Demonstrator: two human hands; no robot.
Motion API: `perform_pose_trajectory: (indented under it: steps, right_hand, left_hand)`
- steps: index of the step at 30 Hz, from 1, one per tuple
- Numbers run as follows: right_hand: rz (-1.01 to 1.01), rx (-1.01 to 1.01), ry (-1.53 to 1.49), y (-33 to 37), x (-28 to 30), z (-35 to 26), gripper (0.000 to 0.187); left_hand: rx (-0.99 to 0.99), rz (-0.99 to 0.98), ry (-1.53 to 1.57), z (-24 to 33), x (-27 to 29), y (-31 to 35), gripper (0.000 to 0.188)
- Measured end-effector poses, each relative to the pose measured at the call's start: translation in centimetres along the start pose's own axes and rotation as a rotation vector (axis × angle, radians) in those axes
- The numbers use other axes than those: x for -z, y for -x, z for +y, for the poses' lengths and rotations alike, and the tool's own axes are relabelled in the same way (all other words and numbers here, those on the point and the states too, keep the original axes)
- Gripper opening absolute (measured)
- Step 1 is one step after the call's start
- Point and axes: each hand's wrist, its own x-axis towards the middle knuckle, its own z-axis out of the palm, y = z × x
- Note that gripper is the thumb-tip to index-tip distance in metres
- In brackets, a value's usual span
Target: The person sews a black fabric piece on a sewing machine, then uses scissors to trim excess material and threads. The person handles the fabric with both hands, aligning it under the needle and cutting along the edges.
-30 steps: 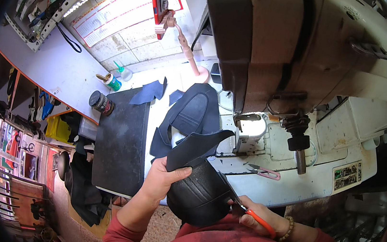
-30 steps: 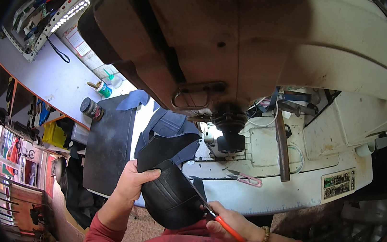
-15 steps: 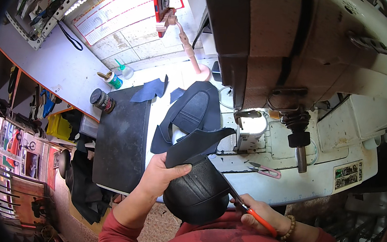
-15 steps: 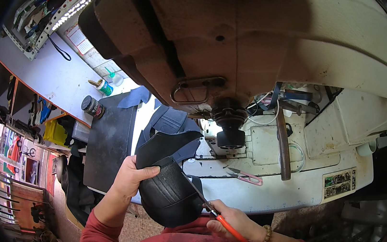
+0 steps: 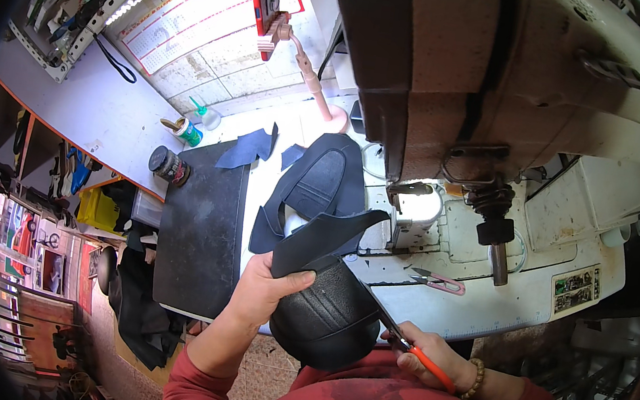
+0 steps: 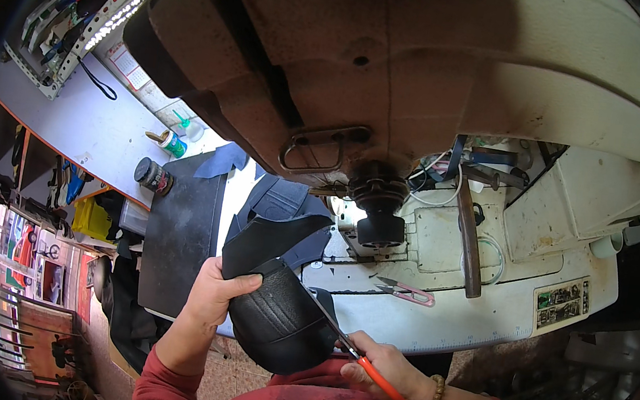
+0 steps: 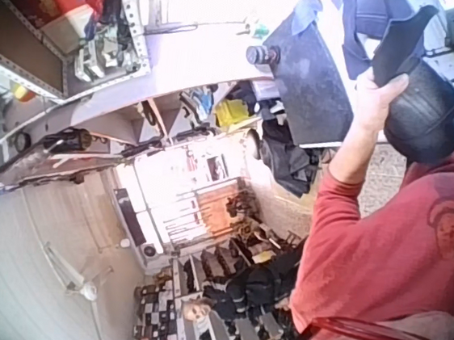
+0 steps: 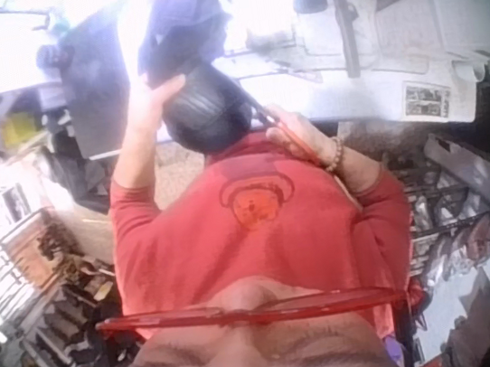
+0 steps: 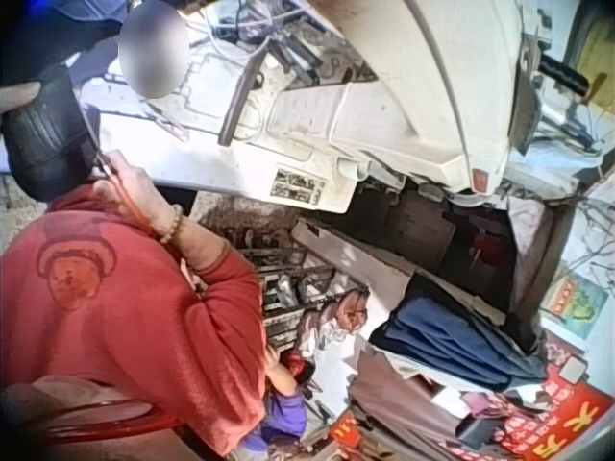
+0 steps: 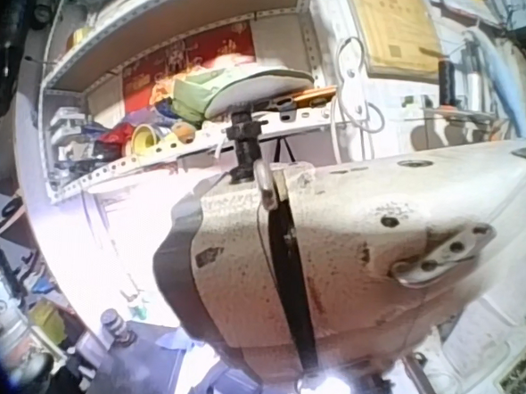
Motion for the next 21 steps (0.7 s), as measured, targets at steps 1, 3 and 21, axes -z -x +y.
perform_pose_trajectory:
  steps: [1, 3, 21]
  right_hand:
    - [-0.021, -0.049, -0.027, 0.0, 0.0, 0.0, 0.065]
    - [-0.022, -0.058, -0.045, 0.1, 0.0, 0.0, 0.063]
    - [0.023, -0.018, -0.047, 0.1, 0.0, -0.9, 0.04]
  left_hand:
    - [0.0, -0.004, 0.001, 0.0, 0.0, 0.0, 0.029]
    - [-0.001, -0.01, -0.001, 0.1, 0.1, 0.0, 0.029]
    - [-0.018, 0.0, -0.011, 0.7, 0.3, 0.1, 0.024]
